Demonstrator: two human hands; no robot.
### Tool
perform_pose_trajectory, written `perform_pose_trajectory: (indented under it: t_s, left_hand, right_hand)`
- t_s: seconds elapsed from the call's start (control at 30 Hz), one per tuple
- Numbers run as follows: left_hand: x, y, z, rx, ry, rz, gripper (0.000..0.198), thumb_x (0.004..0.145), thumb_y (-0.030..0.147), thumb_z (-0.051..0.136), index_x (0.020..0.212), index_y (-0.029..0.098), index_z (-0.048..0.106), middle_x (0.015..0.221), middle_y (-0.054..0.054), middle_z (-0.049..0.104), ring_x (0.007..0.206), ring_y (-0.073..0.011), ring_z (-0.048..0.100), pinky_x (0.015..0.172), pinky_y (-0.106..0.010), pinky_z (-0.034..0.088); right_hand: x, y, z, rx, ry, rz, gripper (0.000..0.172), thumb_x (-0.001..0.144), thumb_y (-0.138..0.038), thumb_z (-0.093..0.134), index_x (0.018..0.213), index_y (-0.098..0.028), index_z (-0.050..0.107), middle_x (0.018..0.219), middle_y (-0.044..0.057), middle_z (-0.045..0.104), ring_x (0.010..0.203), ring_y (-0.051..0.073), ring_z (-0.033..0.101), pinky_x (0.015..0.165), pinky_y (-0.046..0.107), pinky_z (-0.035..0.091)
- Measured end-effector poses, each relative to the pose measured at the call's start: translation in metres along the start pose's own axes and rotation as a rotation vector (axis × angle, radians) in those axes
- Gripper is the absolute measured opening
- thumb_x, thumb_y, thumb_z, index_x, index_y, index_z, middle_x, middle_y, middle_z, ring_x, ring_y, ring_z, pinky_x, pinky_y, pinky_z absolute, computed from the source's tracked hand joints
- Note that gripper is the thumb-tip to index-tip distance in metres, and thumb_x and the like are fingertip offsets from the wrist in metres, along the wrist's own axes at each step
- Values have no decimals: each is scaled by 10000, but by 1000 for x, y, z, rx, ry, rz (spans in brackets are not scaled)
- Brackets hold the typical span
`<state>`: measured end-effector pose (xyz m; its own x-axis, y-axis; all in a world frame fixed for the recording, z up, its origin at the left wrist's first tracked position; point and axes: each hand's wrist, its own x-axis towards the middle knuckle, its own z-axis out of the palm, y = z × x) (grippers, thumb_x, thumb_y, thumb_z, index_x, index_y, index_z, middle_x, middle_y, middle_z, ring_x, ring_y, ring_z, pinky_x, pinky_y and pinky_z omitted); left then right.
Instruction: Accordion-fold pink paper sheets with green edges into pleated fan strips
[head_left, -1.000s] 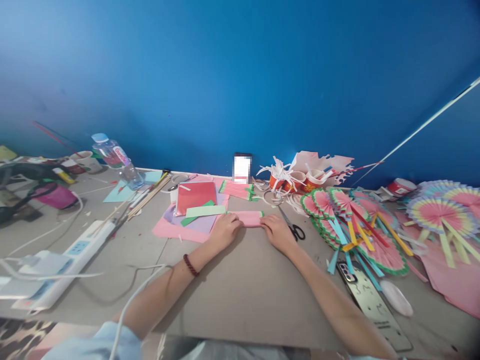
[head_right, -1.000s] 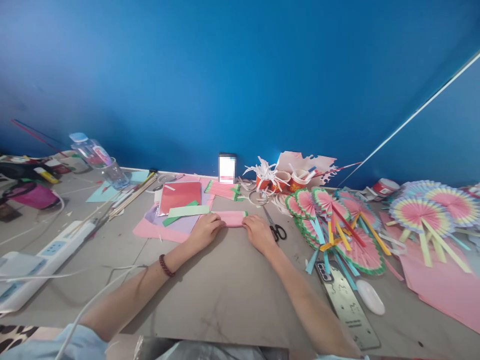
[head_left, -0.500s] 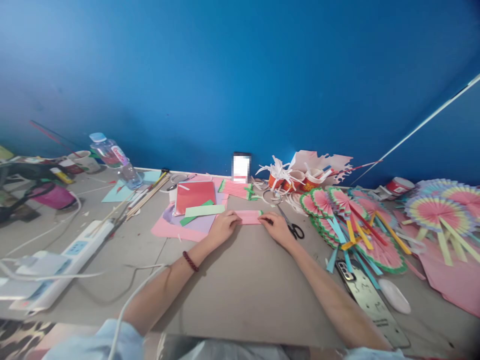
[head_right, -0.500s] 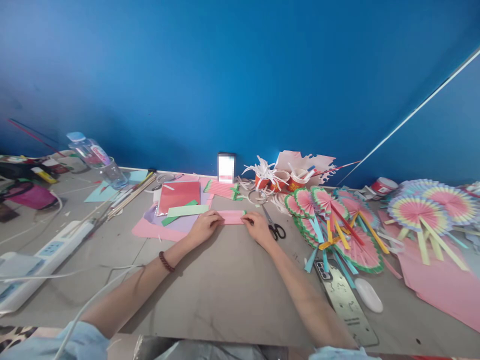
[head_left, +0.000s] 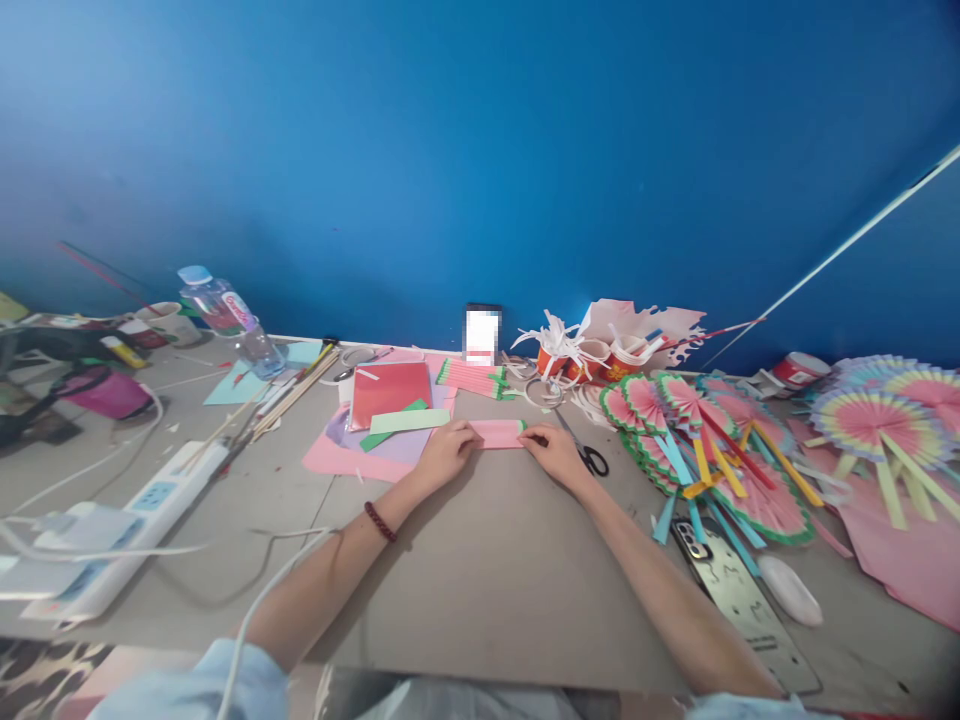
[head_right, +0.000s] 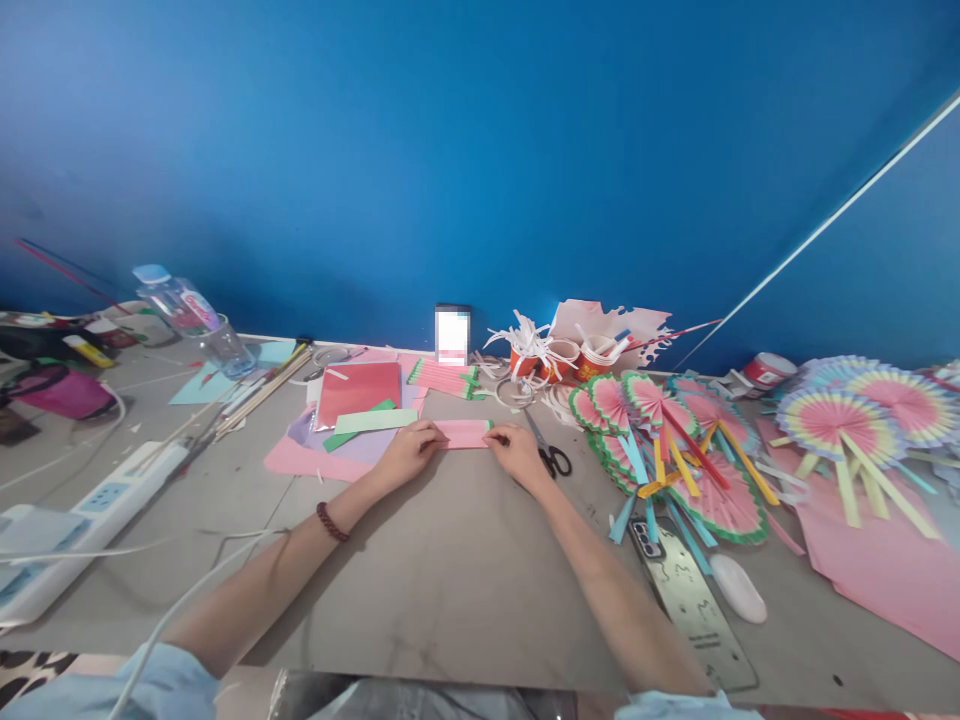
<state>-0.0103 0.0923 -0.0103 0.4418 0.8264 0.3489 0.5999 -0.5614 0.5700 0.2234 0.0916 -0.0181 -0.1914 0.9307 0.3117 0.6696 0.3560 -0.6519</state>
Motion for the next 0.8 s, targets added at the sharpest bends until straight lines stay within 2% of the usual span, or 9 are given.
perform_pose_trajectory:
  t_s: [0.2,0.33,0.43,0.6,0.8]
  left_hand:
    - [-2,0,0,60,-9,42,177,879,159,484,841,176,655,833,-30,611,795,-139,567,721,-257,431]
    - [-5,5,-2,250,-37,176,204,919,232,438,900,173,632,832,-44,590,821,-167,535,716,-282,398]
    - [-8,7,-1,368,-68,239,202,921,245,438,931,182,630,825,-46,578,827,-179,522,717,-297,378]
    - [-11,10,2,445,-96,232,201,916,181,430,941,172,629,818,-53,571,809,-180,519,707,-307,365]
    - [-15,14,4,447,-99,181,202,871,105,459,938,176,635,833,-62,567,814,-190,516,717,-316,381]
  right_hand:
    - [-2,-1,0,-2,-30,-1,167,805,-262,532,748,-186,669,751,35,655,698,161,581,667,283,444]
    - [-5,-9,-12,-50,-135,-86,138,835,-256,540,858,-182,653,808,36,613,754,154,563,707,278,442]
    - [-8,-16,-20,-123,-215,-141,110,840,-245,563,842,-193,660,840,45,610,810,168,558,755,297,438]
    - [-12,-24,-22,-186,-237,-232,140,864,-175,515,862,-190,653,882,58,624,899,187,546,820,321,427]
    - [-11,-19,-16,-131,-193,-175,142,861,-169,520,839,-176,661,846,53,628,859,181,557,818,312,427]
